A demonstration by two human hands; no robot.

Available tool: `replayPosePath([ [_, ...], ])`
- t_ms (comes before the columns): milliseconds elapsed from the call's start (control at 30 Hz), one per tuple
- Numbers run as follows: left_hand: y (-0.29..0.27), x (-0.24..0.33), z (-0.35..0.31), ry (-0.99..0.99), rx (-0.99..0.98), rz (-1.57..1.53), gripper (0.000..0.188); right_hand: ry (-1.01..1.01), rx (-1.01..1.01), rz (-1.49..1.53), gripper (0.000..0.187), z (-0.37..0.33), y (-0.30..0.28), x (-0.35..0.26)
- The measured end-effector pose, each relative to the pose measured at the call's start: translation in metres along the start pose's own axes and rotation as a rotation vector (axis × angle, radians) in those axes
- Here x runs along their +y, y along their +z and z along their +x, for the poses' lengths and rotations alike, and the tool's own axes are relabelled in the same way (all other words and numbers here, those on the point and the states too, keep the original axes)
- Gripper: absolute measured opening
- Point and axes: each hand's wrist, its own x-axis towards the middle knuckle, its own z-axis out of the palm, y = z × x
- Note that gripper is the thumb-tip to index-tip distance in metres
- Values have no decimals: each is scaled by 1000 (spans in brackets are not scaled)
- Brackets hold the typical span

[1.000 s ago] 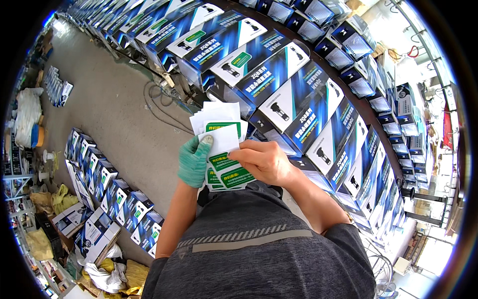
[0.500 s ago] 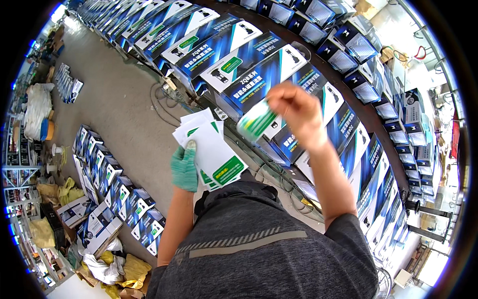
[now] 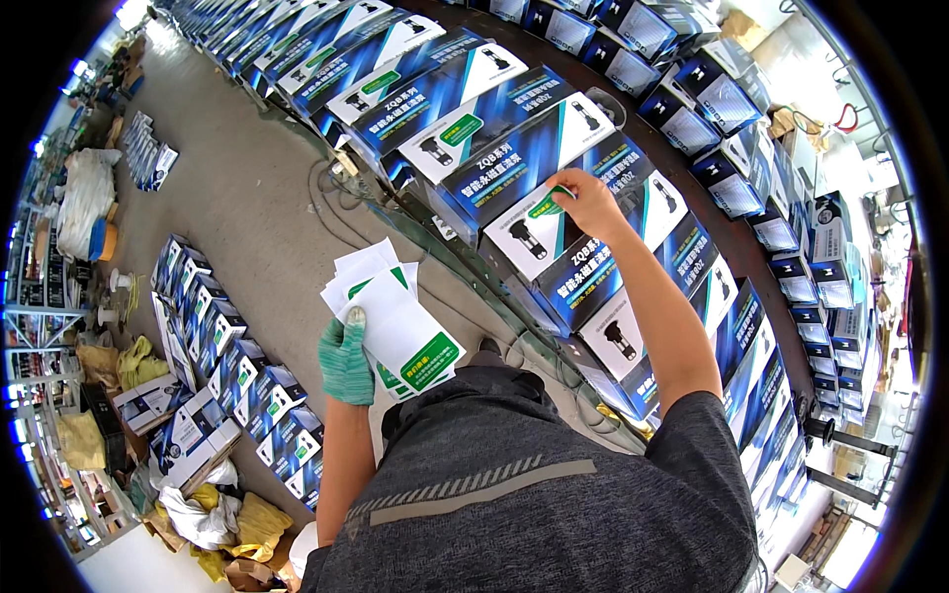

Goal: The person applies green and white rectangular stickers to the front of stacked product boxes in a warehouse aisle. They hold a stack of labels in their left hand and use their right hand to peel and affix each label to a box, moving sequentially down the line of inventory.

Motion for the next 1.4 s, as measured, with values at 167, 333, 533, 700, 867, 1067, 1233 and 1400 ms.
replayPosePath([
  [167,0,3,-5,28,12,8,39,-71,83,-435,31,-14,10,-27],
  [333,0,7,-10,37,14,-10,41,-345,133,-936,48,-27,5,-4],
  [533,3,12,-11,53,-4,-12,43,-465,-298,-725,80,-77,24,-13],
  [700,38,31,-11,86,-74,-19,42,-96,-121,-860,80,-41,-5,-2],
  [867,59,31,-6,151,-38,-36,40,-87,-47,137,39,-96,32,-124],
  [1067,77,26,-5,186,10,-20,37,47,-174,462,27,-155,54,-175],
  [1233,87,22,-2,151,34,22,36,-165,-125,466,37,-166,39,-185],
  [1400,91,19,1,108,-56,57,37,-239,-238,419,47,-165,27,-185],
])
